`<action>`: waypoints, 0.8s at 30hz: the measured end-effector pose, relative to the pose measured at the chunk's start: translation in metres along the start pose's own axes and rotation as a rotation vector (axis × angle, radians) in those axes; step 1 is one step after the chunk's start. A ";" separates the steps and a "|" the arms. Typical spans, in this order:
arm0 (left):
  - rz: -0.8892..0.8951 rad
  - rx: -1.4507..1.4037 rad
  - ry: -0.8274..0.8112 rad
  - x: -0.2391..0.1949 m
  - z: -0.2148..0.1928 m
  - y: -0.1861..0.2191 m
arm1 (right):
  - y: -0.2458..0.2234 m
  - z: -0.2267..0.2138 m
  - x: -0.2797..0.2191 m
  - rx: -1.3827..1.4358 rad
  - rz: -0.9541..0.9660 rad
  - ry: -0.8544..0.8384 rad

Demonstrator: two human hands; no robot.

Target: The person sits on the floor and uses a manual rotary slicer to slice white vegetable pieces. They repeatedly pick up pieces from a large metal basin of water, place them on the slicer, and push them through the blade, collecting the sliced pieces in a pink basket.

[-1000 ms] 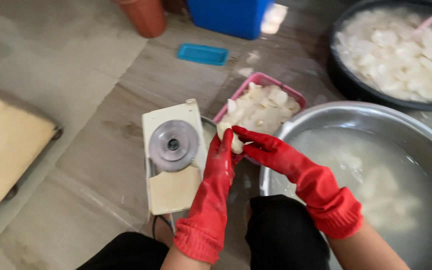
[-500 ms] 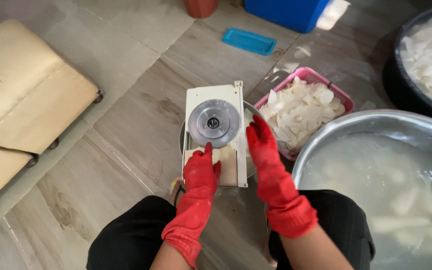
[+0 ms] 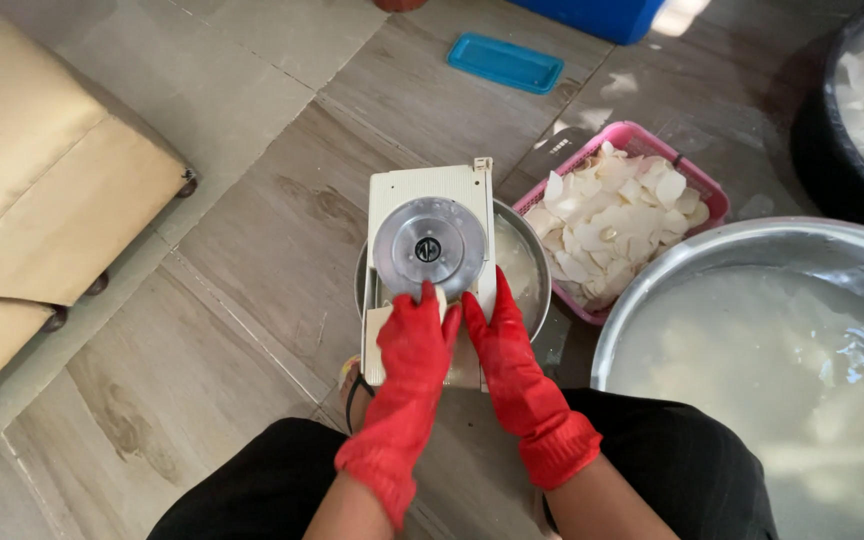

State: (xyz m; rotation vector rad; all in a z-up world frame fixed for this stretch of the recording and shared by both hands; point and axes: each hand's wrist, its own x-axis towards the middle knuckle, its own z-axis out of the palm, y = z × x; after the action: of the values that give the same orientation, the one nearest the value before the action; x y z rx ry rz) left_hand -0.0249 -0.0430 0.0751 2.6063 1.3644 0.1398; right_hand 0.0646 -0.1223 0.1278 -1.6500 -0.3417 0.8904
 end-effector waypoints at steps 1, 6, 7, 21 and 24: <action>-0.007 0.007 0.056 0.014 0.005 0.002 | 0.000 0.000 -0.003 -0.016 0.003 -0.008; -0.029 -0.028 0.121 0.016 0.005 -0.001 | 0.010 -0.003 0.005 -0.071 0.004 0.006; 0.019 0.011 0.117 -0.003 0.001 -0.004 | 0.010 -0.002 0.008 -0.043 0.043 0.011; 0.023 -0.007 0.078 -0.007 0.009 -0.014 | 0.017 0.000 0.014 0.013 0.057 0.014; 0.072 0.073 0.176 -0.030 0.032 -0.029 | 0.020 0.000 0.020 -0.079 0.092 0.032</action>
State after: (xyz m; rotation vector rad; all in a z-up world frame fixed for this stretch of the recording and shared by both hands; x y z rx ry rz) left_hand -0.0598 -0.0550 0.0374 2.7625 1.3535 0.3437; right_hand 0.0735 -0.1148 0.1014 -1.7627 -0.2836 0.9278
